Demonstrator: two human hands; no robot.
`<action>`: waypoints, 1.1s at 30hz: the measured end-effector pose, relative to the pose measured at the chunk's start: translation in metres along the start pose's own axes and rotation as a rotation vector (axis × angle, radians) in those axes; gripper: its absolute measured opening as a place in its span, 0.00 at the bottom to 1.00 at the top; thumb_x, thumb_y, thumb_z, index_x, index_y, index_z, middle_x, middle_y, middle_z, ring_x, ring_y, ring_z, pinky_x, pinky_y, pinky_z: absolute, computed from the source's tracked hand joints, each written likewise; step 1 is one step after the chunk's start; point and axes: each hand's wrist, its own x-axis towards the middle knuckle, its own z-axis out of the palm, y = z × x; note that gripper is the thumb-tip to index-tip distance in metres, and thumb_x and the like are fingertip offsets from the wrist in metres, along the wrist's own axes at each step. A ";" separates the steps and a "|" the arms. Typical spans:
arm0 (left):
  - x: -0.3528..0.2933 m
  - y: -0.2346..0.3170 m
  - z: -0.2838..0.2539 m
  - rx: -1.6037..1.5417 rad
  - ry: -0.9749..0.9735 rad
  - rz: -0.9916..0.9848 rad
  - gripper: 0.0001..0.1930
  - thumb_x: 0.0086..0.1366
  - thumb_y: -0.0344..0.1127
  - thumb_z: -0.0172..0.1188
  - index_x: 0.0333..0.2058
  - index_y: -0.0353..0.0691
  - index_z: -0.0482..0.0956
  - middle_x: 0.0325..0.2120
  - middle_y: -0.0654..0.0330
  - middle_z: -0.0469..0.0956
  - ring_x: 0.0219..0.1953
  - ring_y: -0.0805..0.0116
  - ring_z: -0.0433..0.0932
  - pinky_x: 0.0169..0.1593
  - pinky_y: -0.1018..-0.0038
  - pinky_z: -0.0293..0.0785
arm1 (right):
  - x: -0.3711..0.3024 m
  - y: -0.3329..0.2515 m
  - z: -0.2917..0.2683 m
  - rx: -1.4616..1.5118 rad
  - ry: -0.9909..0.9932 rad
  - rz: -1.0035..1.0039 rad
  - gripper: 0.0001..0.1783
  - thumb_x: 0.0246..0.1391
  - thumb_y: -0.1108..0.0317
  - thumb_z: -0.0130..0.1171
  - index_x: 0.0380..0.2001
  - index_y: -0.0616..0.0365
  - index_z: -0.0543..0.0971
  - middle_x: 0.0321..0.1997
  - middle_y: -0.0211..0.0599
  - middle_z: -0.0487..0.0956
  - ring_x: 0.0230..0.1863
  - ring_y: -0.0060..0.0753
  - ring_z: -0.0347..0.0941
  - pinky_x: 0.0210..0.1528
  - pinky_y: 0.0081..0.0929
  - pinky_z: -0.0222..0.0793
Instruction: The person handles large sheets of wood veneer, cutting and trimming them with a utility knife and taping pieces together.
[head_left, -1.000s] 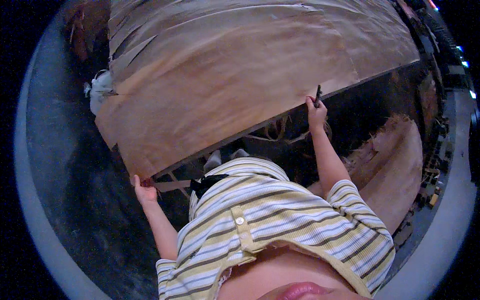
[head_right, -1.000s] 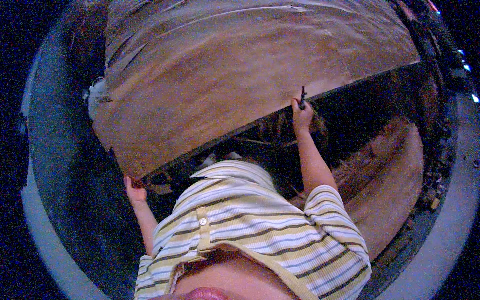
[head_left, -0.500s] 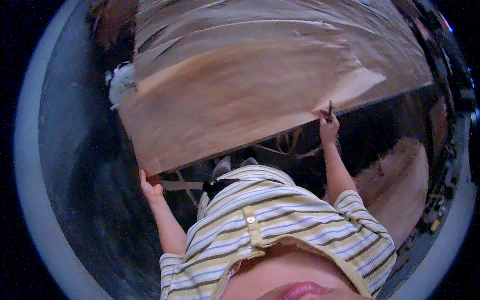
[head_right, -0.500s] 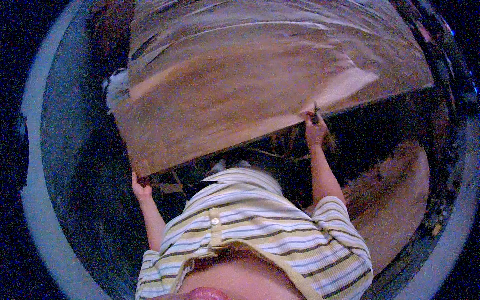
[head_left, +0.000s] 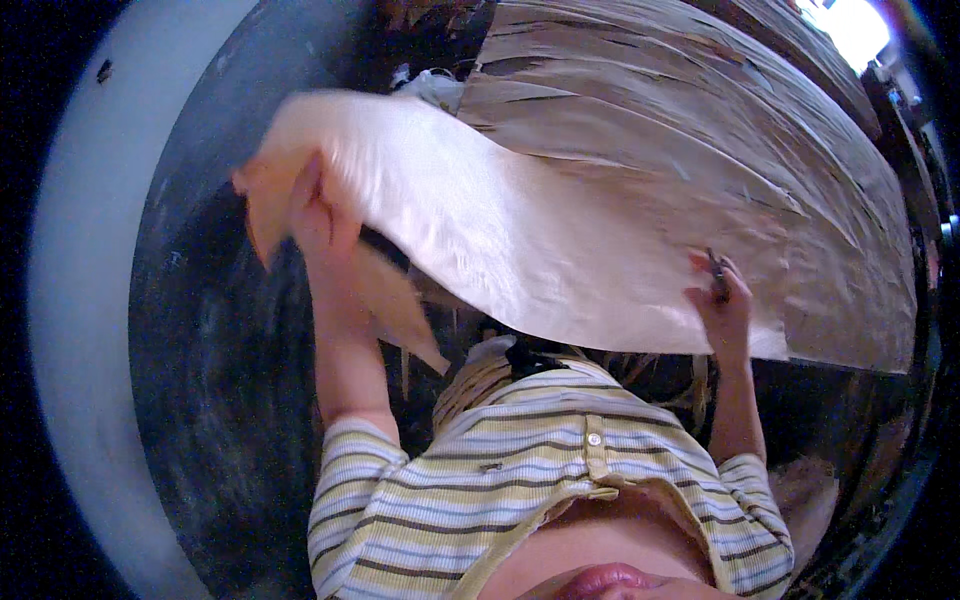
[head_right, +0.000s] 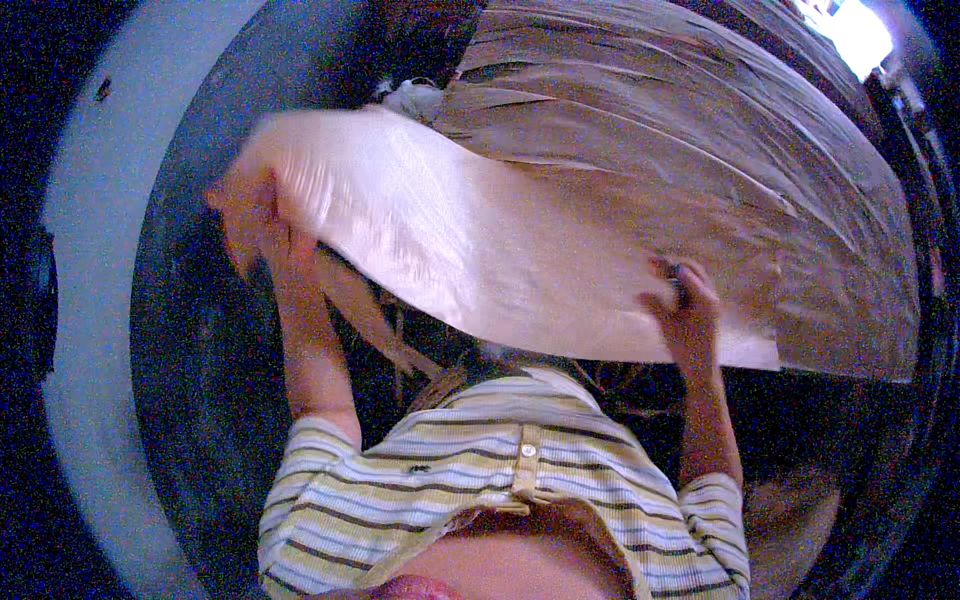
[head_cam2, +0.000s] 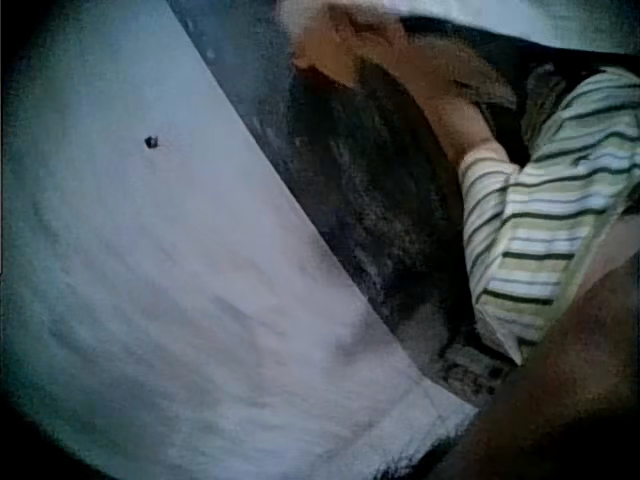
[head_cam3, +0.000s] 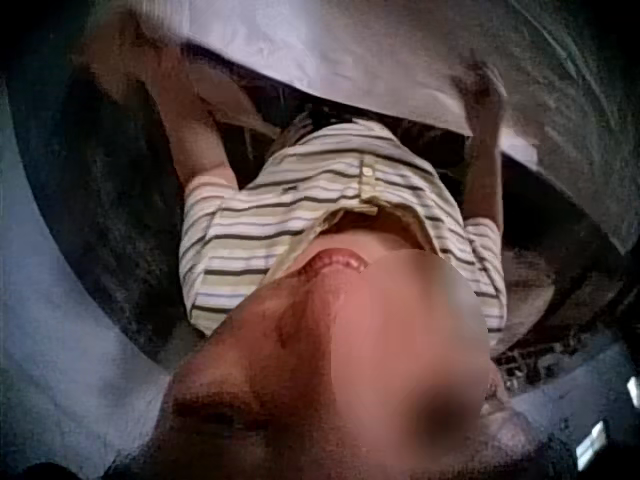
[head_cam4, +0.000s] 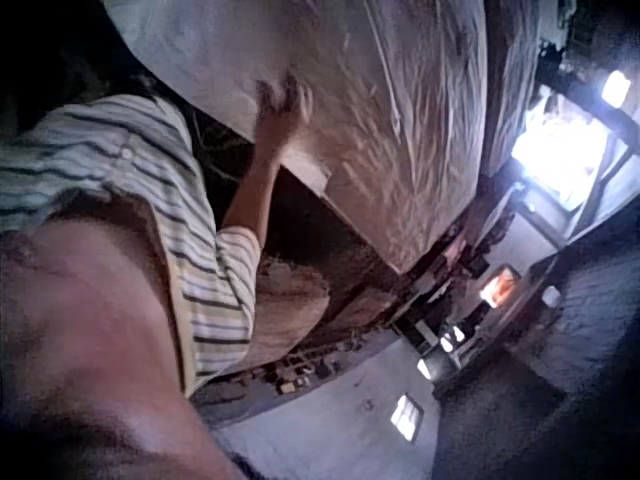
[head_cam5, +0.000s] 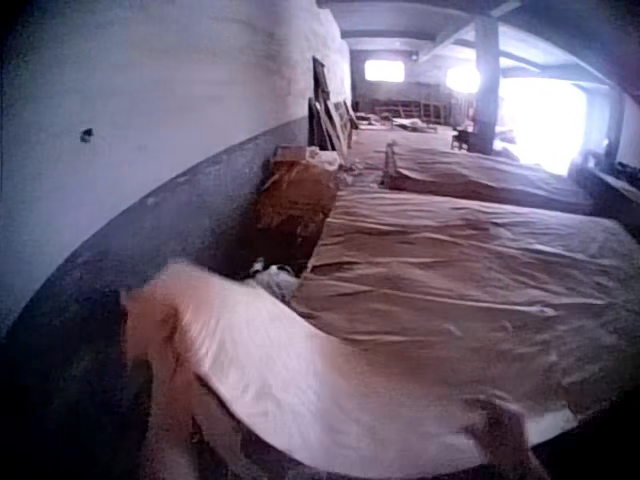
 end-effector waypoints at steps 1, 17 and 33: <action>0.008 -0.004 0.026 0.048 -0.033 0.081 0.12 0.54 0.30 0.49 0.38 0.34 0.68 0.35 0.57 0.72 0.39 0.67 0.71 0.45 0.72 0.67 | 0.014 -0.041 0.016 0.029 -0.111 -0.229 0.33 0.26 0.70 0.66 0.43 0.63 0.69 0.47 0.40 0.69 0.48 0.36 0.64 0.49 0.26 0.59; 0.048 -0.088 0.150 0.819 -1.215 0.295 0.21 0.55 0.45 0.52 0.41 0.33 0.67 0.36 0.51 0.71 0.41 0.59 0.69 0.46 0.68 0.65 | 0.285 -0.159 0.075 0.457 0.445 -0.553 0.08 0.41 0.69 0.56 0.26 0.58 0.71 0.26 0.31 0.71 0.24 0.25 0.67 0.27 0.22 0.67; 0.142 -0.081 0.042 -0.279 -0.191 -0.455 0.21 0.47 0.45 0.61 0.38 0.48 0.66 0.35 0.64 0.67 0.40 0.66 0.67 0.44 0.61 0.64 | 0.172 0.068 -0.093 0.740 0.905 0.175 0.07 0.44 0.65 0.53 0.19 0.54 0.69 0.16 0.28 0.66 0.17 0.23 0.63 0.22 0.20 0.64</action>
